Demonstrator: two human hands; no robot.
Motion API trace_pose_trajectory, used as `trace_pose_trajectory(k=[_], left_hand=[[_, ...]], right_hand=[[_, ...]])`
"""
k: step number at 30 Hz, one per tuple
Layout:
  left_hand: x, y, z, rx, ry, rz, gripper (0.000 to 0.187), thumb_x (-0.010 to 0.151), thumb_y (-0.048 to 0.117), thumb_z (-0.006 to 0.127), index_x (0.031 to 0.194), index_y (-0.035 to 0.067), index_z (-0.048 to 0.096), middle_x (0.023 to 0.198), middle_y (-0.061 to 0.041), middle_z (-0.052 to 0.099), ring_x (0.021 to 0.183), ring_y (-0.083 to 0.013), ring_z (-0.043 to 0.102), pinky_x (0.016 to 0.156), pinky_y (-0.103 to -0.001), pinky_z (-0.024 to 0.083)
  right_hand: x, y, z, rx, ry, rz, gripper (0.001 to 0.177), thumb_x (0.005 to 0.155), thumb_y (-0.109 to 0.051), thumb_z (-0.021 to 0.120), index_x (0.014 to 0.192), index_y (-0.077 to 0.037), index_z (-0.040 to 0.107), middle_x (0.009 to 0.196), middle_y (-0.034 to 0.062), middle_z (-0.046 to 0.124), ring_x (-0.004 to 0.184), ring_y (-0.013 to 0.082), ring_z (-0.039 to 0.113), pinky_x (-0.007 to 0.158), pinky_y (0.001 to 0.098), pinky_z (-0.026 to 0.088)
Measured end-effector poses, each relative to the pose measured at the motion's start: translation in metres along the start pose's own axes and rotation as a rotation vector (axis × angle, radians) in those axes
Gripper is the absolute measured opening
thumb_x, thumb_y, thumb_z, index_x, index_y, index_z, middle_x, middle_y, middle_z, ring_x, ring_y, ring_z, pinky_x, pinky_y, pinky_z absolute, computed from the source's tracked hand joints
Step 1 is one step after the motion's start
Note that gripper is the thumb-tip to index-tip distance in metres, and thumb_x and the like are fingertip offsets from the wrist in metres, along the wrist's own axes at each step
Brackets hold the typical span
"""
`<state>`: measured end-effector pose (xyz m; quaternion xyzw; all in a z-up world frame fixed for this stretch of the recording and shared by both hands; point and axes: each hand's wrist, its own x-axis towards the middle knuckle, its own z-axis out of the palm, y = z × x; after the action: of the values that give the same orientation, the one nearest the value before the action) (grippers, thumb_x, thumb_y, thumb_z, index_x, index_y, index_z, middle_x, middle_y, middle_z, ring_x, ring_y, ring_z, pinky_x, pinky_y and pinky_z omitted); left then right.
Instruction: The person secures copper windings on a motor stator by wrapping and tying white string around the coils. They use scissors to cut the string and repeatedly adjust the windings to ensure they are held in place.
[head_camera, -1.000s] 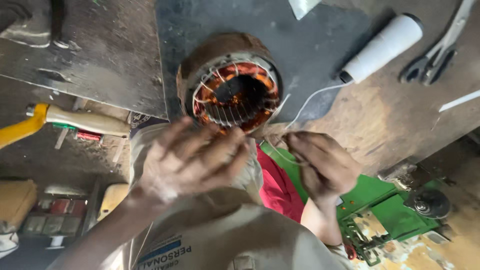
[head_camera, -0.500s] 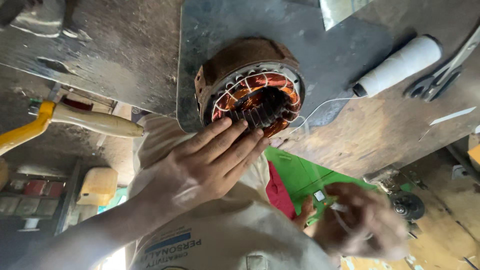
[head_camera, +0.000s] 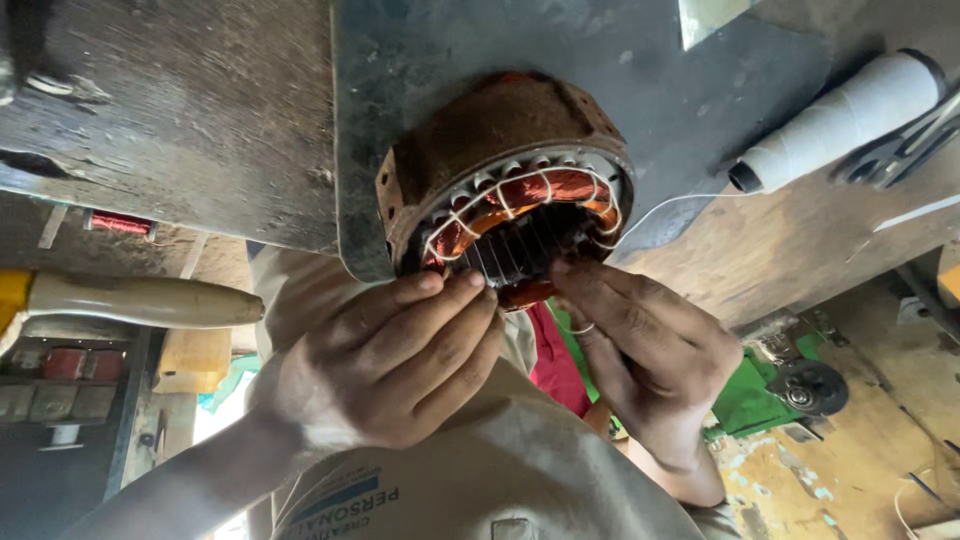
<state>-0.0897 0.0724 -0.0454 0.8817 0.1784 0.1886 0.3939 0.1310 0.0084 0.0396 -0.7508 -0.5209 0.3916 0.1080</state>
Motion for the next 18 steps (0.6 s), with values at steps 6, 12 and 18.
trace_pose_trajectory(k=[6, 12, 18], left_hand=[[0.0, 0.001, -0.004, 0.049, -0.044, 0.012, 0.023, 0.104, 0.023, 0.064, 0.12, 0.01, 0.075, 0.126, -0.005, 0.073, 0.124, -0.0183, 0.064, 0.117, -0.035, 0.044], [0.002, 0.003, 0.004, 0.183, -0.061, -0.005, 0.018, 0.11, 0.03, 0.064, 0.12, 0.018, 0.073, 0.128, 0.0, 0.074, 0.13, -0.0172, 0.06, 0.123, -0.034, 0.036], [0.009, 0.002, 0.01, 0.304, -0.085, -0.014, 0.01, 0.11, 0.027, 0.062, 0.107, 0.021, 0.069, 0.124, 0.004, 0.074, 0.132, -0.0131, 0.059, 0.128, -0.034, 0.028]], right_hand=[[-0.004, -0.002, -0.004, -0.019, -0.006, 0.013, 0.025, 0.094, 0.005, 0.072, 0.117, -0.002, 0.073, 0.116, 0.0113, 0.075, 0.098, 0.0202, 0.077, 0.079, 0.0263, 0.062], [0.014, -0.015, -0.004, -0.113, -0.132, 0.052, 0.026, 0.094, -0.005, 0.076, 0.119, -0.01, 0.075, 0.101, 0.009, 0.074, 0.082, 0.0203, 0.074, 0.072, 0.0317, 0.059], [0.046, -0.006, -0.015, -0.302, -0.291, -0.129, 0.018, 0.093, -0.019, 0.075, 0.11, -0.017, 0.075, 0.092, 0.0054, 0.074, 0.073, 0.0273, 0.07, 0.062, 0.0395, 0.053]])
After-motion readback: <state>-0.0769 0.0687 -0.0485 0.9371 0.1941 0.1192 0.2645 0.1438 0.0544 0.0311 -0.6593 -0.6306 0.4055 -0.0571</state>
